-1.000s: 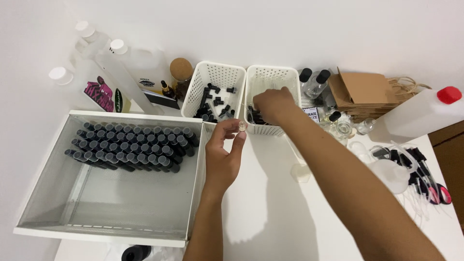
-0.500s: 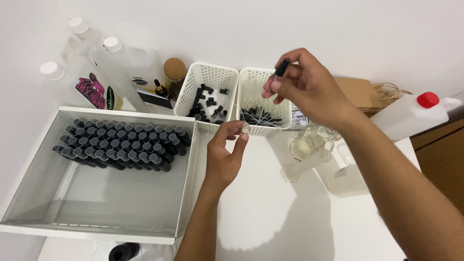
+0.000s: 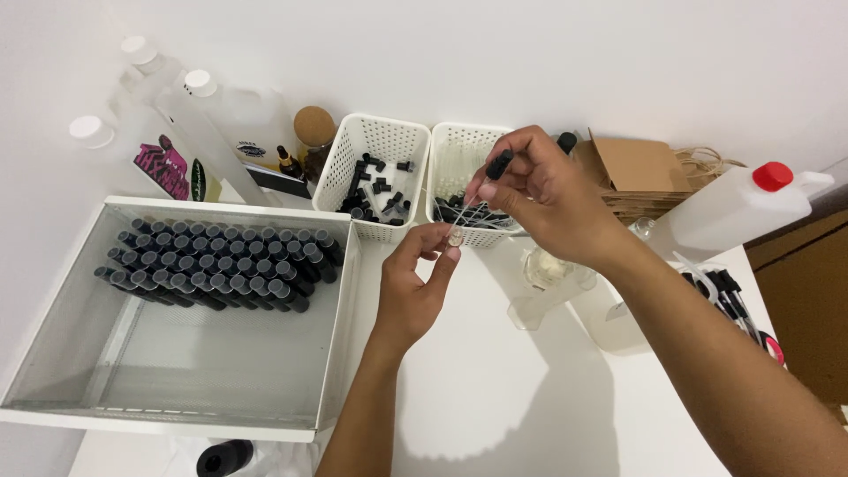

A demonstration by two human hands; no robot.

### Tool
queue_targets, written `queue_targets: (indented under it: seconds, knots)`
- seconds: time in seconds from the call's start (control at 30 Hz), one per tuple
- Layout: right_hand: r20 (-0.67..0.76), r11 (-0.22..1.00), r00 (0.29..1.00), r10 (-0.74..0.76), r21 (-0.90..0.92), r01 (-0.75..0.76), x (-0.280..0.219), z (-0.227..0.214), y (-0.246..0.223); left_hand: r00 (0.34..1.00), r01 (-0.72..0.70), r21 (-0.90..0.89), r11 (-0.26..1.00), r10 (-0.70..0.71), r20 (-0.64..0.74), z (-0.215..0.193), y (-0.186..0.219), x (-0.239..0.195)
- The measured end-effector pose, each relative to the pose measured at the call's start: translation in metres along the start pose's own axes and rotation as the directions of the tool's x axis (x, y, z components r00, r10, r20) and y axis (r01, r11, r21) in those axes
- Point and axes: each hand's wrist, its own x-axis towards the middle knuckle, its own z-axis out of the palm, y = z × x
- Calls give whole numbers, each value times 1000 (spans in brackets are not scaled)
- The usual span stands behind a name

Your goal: Assembling and filling small perfume sample bottles with sprayers and caps

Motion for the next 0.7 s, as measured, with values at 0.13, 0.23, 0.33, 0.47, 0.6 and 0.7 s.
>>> queue_targets:
  seconds: [0.13, 0.23, 0.33, 0.47, 0.6, 0.7]
  knots:
    - [-54, 999, 998, -21, -42, 18, 2, -1, -2, 999, 42, -7, 999, -42, 5, -3, 6, 1]
    - [-82, 994, 995, -60, -93, 52, 2, -5, -11, 999, 46, -30, 998, -46, -8, -5, 6, 1]
    - [-81, 994, 996, -30, -103, 22, 1, -3, -14, 999, 34, -12, 999, -34, -11, -6, 5, 3]
    - [-15, 995, 997, -79, -58, 78, 3, -1, -7, 1000, -6, -11, 1000, 6, -21, -4, 0, 3]
    - [-67, 997, 997, -39, -63, 35, 2, -2, -14, 999, 43, 9, 999, -43, -3, -6, 6, 2]
    - [-75, 996, 996, -38, -88, 32, 2, -1, -12, 999, 44, 13, 999, -44, 1, -5, 7, 1]
